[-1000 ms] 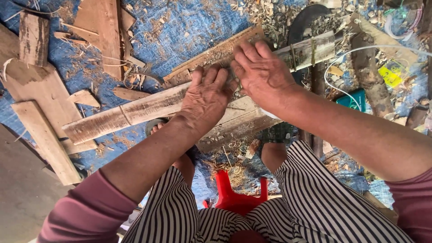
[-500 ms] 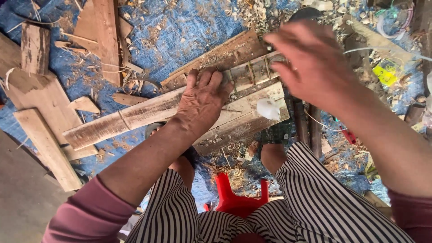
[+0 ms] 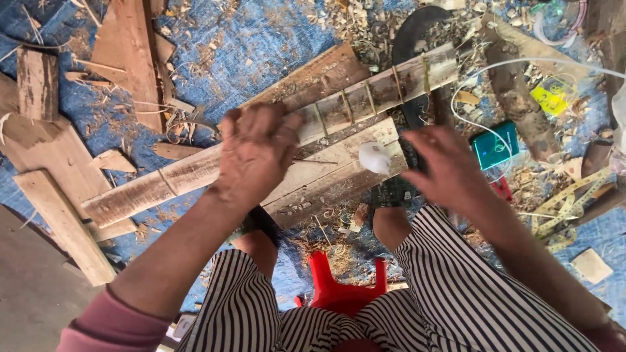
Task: Applying glue to the fret slots of a wooden instrument neck and scraping the surface to ensure even distribution.
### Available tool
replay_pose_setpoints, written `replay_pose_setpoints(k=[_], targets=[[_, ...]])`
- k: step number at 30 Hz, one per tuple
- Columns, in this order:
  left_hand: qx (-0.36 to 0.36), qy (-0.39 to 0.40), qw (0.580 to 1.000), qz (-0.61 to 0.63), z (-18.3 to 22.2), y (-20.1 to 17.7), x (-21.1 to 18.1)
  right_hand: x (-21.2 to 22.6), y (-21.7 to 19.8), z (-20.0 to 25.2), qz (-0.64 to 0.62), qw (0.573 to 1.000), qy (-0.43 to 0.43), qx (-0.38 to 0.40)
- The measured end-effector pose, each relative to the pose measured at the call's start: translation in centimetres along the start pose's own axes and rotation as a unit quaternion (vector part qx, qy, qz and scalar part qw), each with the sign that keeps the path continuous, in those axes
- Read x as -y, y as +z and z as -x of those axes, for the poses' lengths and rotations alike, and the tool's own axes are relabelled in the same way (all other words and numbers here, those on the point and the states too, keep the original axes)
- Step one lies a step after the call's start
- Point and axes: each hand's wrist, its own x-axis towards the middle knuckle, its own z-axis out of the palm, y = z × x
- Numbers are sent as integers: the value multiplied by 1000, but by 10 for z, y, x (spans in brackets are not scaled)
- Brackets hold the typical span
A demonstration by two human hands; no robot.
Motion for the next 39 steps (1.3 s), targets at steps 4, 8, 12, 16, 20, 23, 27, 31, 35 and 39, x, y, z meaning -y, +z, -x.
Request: replay_pose_setpoints(k=[4,8,12,16,20,23,27,31,35,39], targets=[[70,-61,995,-41,13,-26,6,-5,44,-6,49,997,-41,-54],[81,-107,990,-44,44,-9,23,-16,69,-13,35,987,-122,-100],[42,-115,992,-43,51,-7,25,-6,56,-11,-94,983,-96,-123],[14,-88,994,-57,52,6,28,9,37,-20,-300,945,-112,-70],[28,-90,995,-41,44,9,23,1,34,-15,-281,951,-100,-77],[72,-106,990,-56,30,6,12,-20,31,-17,-204,974,-70,-70],[70,-109,990,-50,26,6,8,-13,24,-17,-157,983,-56,-76],[114,-126,984,-53,30,-11,6,-3,26,-18,-66,993,-26,-94],[73,-135,985,-74,53,-15,10,0,30,-24,-17,993,6,-114],[49,-146,987,-39,65,-38,12,29,10,-32,2,994,8,-105]])
